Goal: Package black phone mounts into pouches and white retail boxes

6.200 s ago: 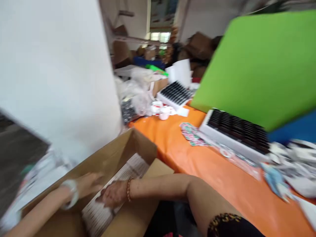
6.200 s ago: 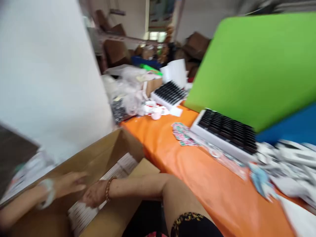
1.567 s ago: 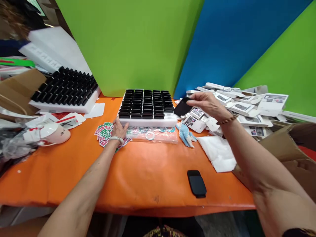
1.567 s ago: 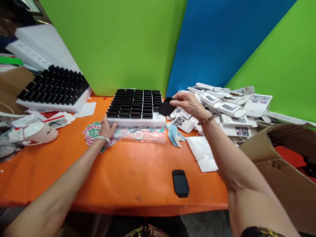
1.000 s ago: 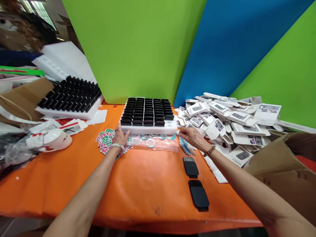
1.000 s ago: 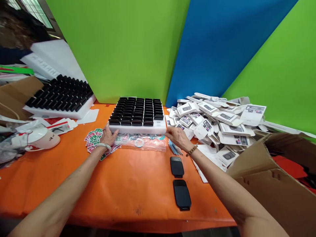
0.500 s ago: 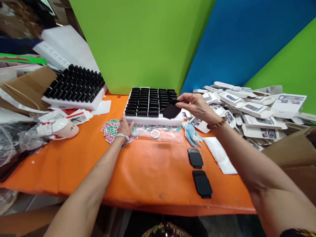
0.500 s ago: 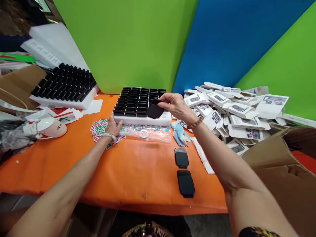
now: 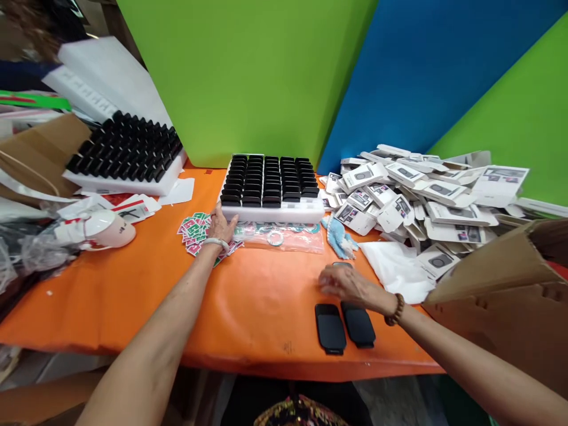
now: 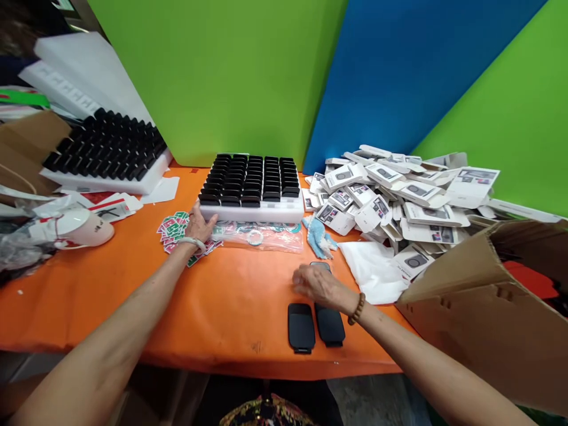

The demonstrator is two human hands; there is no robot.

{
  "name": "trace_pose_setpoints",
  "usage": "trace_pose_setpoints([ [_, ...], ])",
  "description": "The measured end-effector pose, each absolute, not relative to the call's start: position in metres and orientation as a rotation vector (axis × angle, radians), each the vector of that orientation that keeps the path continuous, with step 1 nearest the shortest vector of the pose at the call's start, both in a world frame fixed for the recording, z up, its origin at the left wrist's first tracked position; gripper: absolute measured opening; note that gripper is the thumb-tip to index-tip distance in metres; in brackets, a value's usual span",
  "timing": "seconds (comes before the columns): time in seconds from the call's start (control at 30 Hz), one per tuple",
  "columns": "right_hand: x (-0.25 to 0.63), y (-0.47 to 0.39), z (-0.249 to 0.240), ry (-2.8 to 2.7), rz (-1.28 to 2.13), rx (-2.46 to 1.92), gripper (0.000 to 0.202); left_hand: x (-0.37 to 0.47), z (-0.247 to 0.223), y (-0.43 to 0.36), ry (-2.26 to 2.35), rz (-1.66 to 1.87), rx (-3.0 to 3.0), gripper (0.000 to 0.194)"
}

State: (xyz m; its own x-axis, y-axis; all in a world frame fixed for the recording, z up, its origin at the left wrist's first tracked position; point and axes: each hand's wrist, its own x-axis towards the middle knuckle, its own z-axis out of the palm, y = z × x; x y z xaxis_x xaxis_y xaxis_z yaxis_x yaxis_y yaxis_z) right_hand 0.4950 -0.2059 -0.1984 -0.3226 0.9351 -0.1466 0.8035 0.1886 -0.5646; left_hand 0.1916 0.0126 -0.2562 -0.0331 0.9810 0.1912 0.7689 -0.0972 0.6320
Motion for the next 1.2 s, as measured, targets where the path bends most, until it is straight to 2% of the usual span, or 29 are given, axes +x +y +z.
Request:
trace_pose_setpoints([
  [0.1, 0.489, -0.144, -0.178, -2.136, 0.486, -1.757, 0.023, 0.190, -0.257, 0.012, 1.843, 0.868, 1.921, 0.071],
  [0.2, 0.478, -0.072, -0.166, -2.034, 0.158, -1.713, 0.016, 0.189, -0.258, 0.013, 1.843, 0.883, 1.927, 0.068],
  [0.37, 0.464, 0.005, -0.170, -1.982, 0.265, -1.702, 0.006, 0.187, -0.259, 0.013, 1.824, 0.896, 1.926, 0.066],
  [0.5, 0.478, 0.013, -0.154, -1.906, 0.338, -1.652, 0.002, 0.187, -0.261, 0.013, 1.804, 0.927, 1.946, 0.068],
  [0.57, 0.490, 0.002, -0.132, -1.802, 0.364, -1.565, 0.008, 0.187, -0.261, 0.013, 1.800, 0.921, 1.957, 0.070],
  [0.63, 0.501, -0.021, -0.111, -1.720, 0.546, -1.377, 0.015, 0.188, -0.261, 0.013, 1.809, 0.896, 1.949, 0.072],
  [0.73, 0.506, -0.071, -0.108, -1.905, 1.043, -1.405, 0.021, 0.188, -0.260, 0.014, 1.829, 0.871, 1.933, 0.073],
  [0.83, 0.505, -0.122, -0.148, -1.952, 1.486, -1.438, 0.026, 0.189, -0.260, 0.014, 1.826, 0.870, 1.931, 0.072],
  [0.9, 0.506, -0.145, -0.180, -1.950, 1.567, -1.492, 0.027, 0.189, -0.260, 0.014, 1.826, 0.878, 1.932, 0.072],
  [0.97, 0.506, -0.155, -0.201, -2.040, 1.428, -1.629, 0.023, 0.188, -0.260, 0.014, 1.822, 0.896, 1.938, 0.072],
  [1.03, 0.502, -0.150, -0.203, -2.148, 1.131, -1.702, 0.018, 0.188, -0.260, 0.013, 1.809, 0.918, 1.948, 0.070],
  [1.2, 0.463, -0.084, -0.163, -2.135, 0.446, -1.571, 0.021, 0.187, -0.259, 0.010, 1.796, 0.918, 1.938, 0.066],
])
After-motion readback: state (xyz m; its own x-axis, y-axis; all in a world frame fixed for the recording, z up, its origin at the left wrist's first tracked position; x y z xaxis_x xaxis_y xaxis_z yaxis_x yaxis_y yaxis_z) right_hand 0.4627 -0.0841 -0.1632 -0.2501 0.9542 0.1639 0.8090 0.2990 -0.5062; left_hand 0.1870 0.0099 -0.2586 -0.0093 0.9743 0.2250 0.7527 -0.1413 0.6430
